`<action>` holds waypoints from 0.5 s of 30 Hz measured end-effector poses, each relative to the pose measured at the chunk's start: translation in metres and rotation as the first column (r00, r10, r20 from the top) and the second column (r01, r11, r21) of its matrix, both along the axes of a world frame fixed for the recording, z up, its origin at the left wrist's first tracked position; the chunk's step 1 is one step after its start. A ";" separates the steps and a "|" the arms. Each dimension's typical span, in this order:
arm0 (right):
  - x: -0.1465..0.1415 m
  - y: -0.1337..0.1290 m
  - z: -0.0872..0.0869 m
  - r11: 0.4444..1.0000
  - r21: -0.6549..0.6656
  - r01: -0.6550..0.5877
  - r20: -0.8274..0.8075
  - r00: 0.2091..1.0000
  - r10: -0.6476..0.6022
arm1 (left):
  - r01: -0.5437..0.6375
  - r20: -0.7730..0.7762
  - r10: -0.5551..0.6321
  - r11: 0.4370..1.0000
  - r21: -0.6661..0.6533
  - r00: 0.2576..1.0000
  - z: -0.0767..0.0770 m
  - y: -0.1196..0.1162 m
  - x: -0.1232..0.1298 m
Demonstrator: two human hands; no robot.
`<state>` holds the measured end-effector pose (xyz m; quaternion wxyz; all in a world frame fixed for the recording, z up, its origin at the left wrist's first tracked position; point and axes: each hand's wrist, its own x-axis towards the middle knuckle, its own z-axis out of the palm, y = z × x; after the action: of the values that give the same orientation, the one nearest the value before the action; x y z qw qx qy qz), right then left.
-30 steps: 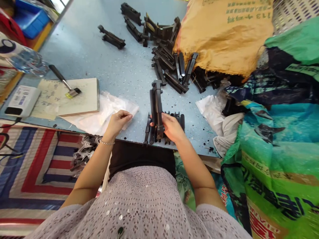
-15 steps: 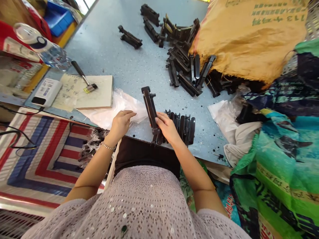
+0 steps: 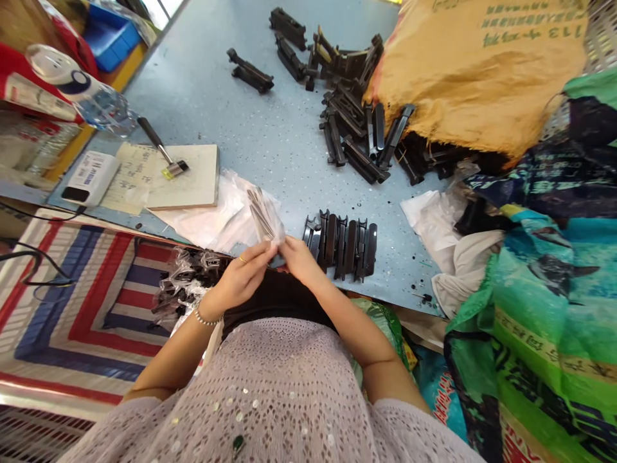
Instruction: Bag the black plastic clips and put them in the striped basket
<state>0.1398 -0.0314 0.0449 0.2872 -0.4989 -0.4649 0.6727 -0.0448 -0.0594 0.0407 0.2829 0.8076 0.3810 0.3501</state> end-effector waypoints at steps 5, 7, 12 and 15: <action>-0.001 -0.020 0.030 0.785 0.359 -0.504 0.393 0.845 0.363 | -0.073 -0.132 0.066 0.996 -0.047 0.989 0.032 -0.049 -0.052; 0.015 -0.024 0.039 0.733 0.303 -0.609 0.608 0.716 0.344 | -0.211 -0.243 0.175 0.969 -0.128 0.954 0.027 -0.072 -0.090; 0.044 -0.021 0.031 0.827 0.103 -0.552 0.990 0.140 -0.030 | -0.530 -0.532 0.295 0.764 -0.367 0.794 -0.049 -0.103 -0.156; 0.042 -0.020 0.021 0.773 0.122 -0.623 0.989 0.140 -0.043 | -0.594 -0.465 0.406 0.702 -0.394 0.787 -0.089 -0.106 -0.160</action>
<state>0.1816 -0.0514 0.0663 -0.0913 -0.5990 -0.7893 0.0990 -0.2051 -0.1655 -0.0486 0.3116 0.6109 0.7119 0.1516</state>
